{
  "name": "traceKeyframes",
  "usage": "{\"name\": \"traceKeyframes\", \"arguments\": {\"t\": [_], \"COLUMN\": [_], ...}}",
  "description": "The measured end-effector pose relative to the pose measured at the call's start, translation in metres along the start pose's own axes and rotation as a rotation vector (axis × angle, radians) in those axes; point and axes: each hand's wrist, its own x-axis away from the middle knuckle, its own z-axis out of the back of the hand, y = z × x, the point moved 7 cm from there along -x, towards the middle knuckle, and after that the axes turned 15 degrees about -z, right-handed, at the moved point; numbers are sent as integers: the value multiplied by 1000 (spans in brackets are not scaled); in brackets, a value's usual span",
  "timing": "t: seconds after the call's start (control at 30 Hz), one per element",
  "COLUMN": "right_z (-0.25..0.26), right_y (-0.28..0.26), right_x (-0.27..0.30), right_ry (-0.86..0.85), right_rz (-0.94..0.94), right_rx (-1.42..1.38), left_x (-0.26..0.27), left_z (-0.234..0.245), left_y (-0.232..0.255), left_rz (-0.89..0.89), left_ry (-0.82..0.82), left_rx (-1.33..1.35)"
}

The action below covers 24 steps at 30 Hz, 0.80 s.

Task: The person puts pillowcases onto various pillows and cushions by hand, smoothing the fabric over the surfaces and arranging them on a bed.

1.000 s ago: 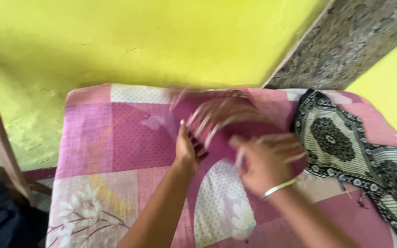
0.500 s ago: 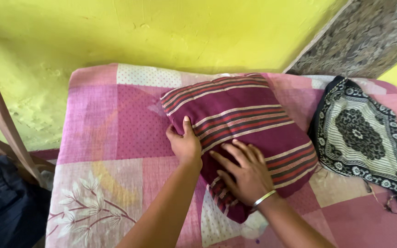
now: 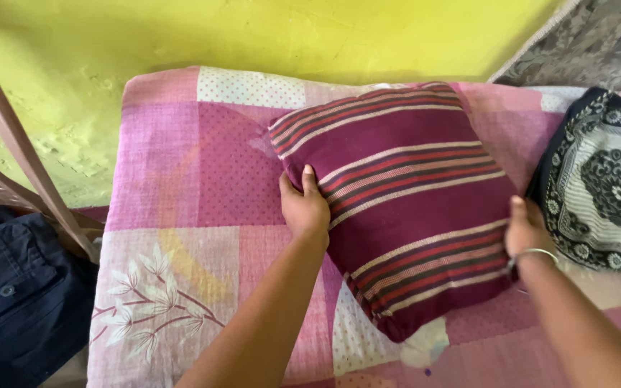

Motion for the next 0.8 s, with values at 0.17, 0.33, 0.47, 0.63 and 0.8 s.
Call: {"name": "traceKeyframes", "arguments": {"t": [0.17, 0.33, 0.47, 0.63, 0.8], "right_z": [25, 18, -17, -23, -24], "right_y": [-51, -211, -275, -272, -219], "right_x": [2, 137, 219, 166, 69], "right_ry": [8, -9, -32, -74, -140], "right_rz": [213, 922, 1132, 909, 511], "right_rx": [64, -119, 286, 367, 201], "left_x": [5, 8, 1, 4, 8], "left_z": [4, 5, 1, 5, 7], "left_y": [4, 7, 0, -2, 14], "left_rz": [-14, 20, -19, -19, 16], "left_ry": [41, 27, 41, 85, 57], "left_rx": [15, 22, 88, -57, -109]}}
